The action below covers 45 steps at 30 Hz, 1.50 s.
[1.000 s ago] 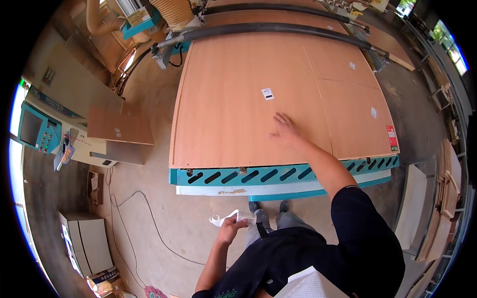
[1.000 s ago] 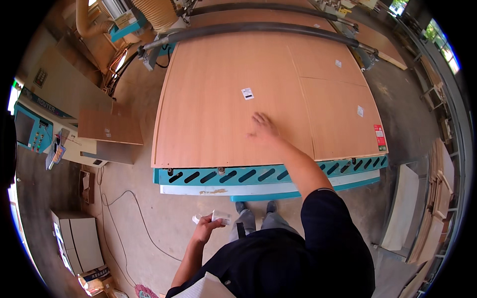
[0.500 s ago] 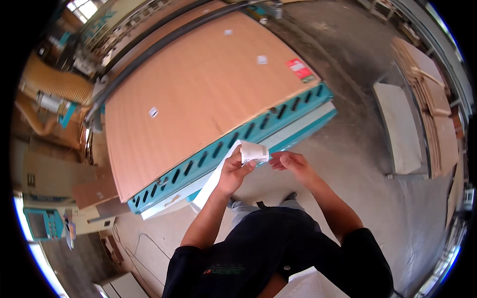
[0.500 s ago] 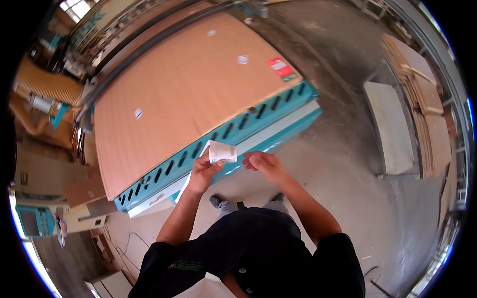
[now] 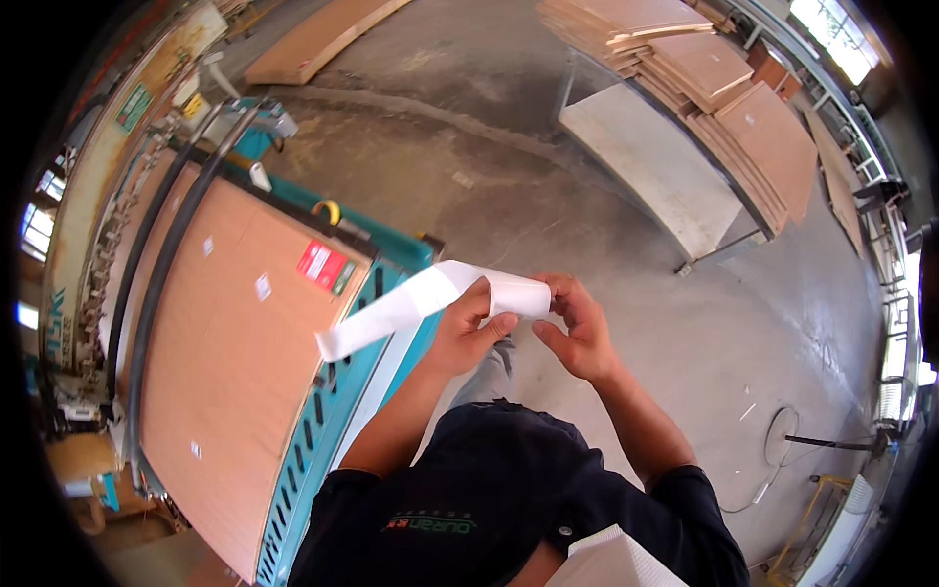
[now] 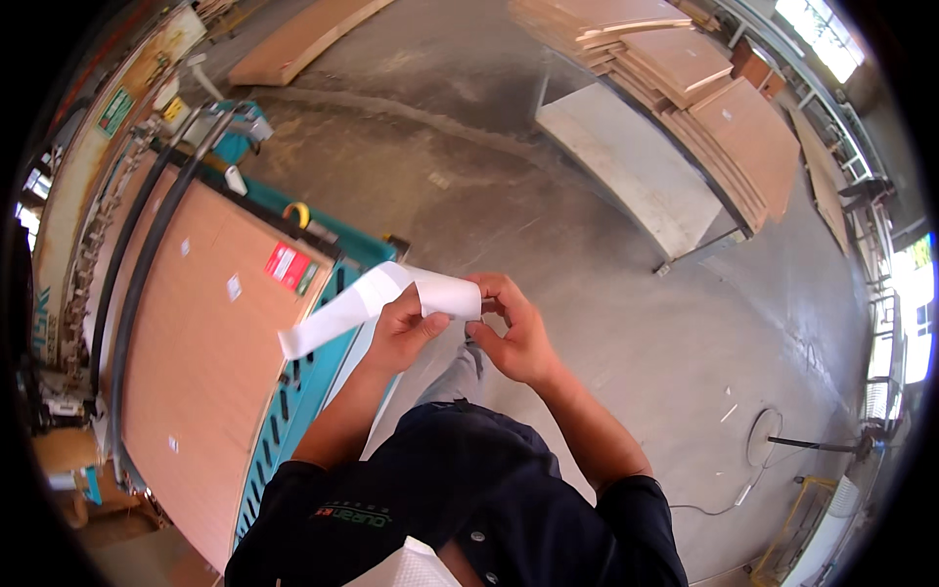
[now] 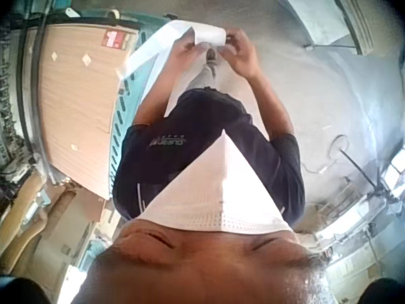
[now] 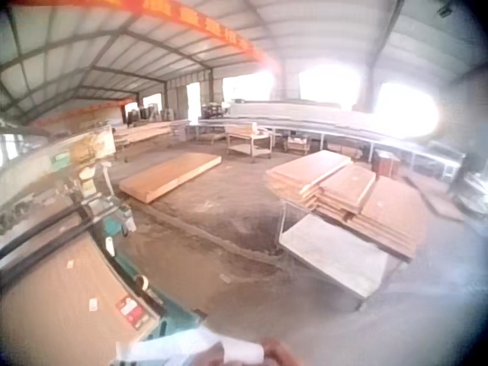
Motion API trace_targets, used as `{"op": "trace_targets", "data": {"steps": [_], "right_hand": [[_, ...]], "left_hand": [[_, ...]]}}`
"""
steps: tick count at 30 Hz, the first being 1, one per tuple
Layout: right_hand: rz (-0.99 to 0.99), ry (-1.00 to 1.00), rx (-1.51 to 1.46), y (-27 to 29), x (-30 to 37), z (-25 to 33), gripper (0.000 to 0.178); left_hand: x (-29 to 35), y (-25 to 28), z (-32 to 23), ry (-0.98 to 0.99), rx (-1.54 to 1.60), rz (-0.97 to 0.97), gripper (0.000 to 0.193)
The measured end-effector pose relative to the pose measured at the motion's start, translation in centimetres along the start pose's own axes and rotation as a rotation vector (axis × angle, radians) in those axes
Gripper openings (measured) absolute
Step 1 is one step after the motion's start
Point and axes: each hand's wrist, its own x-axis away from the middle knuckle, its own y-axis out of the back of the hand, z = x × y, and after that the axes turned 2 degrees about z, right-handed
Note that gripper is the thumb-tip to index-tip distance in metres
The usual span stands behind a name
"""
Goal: The person tears off labels from a roll and sticks them onto several large wooden panels resting on a CNC machine table. The person then walks to a nearby desk, places the label roll on it, and returns to the machine to adjust a dust extraction hose before walking away.
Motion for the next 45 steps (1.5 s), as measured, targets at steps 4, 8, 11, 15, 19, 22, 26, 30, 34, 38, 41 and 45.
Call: {"op": "trace_targets", "data": {"steps": [4,8,11,15,19,22,26,30,34,38,41,45], "right_hand": [[-0.01,-0.323,-0.154,6.0,-8.0,-2.3,0.034],[-0.031,-0.429,0.055,11.3,-17.5,-3.5,0.035],[-0.093,-0.201,0.166,13.1,-23.3,-4.8,0.035],[-0.104,-0.155,0.095,15.9,-31.9,-7.6,0.035],[0.065,-0.571,-0.174,19.9,-42.3,-11.9,0.033],[0.088,-0.426,-0.068,20.6,-50.8,-15.8,0.035],[0.255,-0.039,-0.057,19.7,-63.8,-19.5,0.039],[0.491,-0.147,-0.212,17.3,-76.3,-21.0,0.034],[0.711,-0.491,-0.204,14.4,-88.2,-24.1,0.035],[0.638,-0.23,-0.026,9.9,-98.0,-28.3,0.035],[0.587,-0.107,0.034,5.9,-106.2,-30.6,0.039],[0.576,-0.121,-0.073,1.3,-117.2,-31.4,0.038]], "left_hand": [[-9.9,3.1,3.7,-0.109,-0.192,0.096,0.027],[-20.4,6.1,4.7,-0.17,-0.289,0.116,0.032],[-27.0,8.4,5.8,-0.034,-0.03,0.055,0.029],[-35.9,13.0,6.9,-0.076,-0.075,0.054,0.026],[-44.0,17.8,8.2,-0.113,-0.18,0.049,0.025],[-49.6,22.5,9.2,-0.06,-0.213,-0.012,0.026],[-56.3,29.5,9.7,0.003,-0.077,-0.268,0.025],[-60.6,37.7,9.0,-0.07,-0.33,-0.416,0.022],[-65.7,45.9,8.2,-0.151,-0.47,-0.467,0.024],[-70.5,55.1,10.0,-0.114,-0.265,-0.602,0.024],[-74.5,64.0,11.7,-0.117,-0.138,-0.652,0.023],[-79.4,75.2,9.0,-0.112,-0.144,-0.608,0.023]]}}
